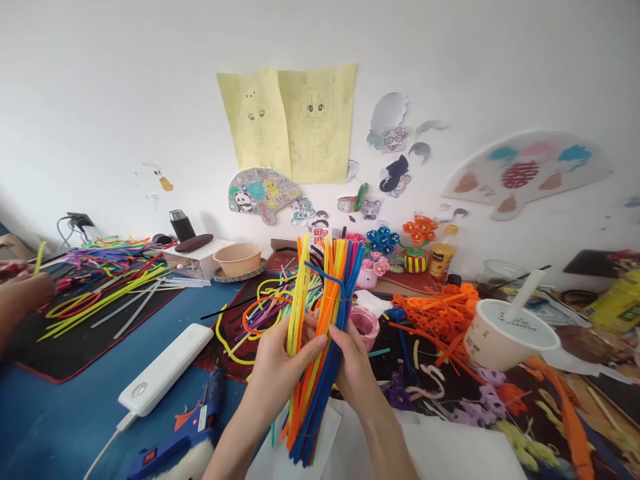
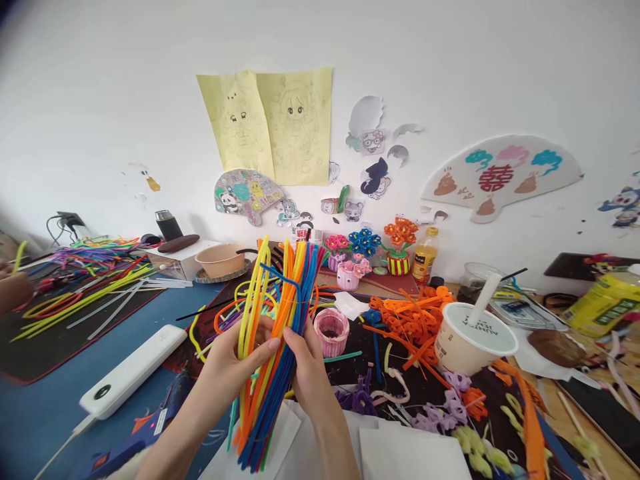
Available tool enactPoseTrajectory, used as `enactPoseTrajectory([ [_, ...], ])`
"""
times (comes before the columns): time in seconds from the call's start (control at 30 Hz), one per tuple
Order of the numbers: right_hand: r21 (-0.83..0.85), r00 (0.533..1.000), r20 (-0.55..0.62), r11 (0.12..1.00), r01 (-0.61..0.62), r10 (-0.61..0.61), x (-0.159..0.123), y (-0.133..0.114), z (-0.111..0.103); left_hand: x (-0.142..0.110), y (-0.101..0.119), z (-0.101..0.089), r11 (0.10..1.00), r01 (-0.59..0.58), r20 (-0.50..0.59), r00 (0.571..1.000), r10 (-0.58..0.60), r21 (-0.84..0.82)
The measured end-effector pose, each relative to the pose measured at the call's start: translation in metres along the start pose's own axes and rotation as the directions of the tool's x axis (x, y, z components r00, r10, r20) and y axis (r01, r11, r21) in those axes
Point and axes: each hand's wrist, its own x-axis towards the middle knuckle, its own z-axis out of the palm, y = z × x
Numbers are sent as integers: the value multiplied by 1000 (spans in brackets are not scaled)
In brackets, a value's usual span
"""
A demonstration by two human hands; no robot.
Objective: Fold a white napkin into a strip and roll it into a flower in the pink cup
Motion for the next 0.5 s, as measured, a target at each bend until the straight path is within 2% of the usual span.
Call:
enactPoseTrajectory([
  [0.2, -20, 1000, -4, 1000, -17, 17, 2, 4, -4, -3, 6, 6, 967, -95, -41, 993, 107, 238],
  [0.37, -53, 1000, -29, 999, 3, -4, 3, 6, -6, -6, 12, 7, 935, -60, -67, 994, 89, 349],
  [0.5, -90, 997, -25, 993, 71, -73, 3, 4, -5, -8, 10, 5, 906, -51, -71, 994, 89, 420],
])
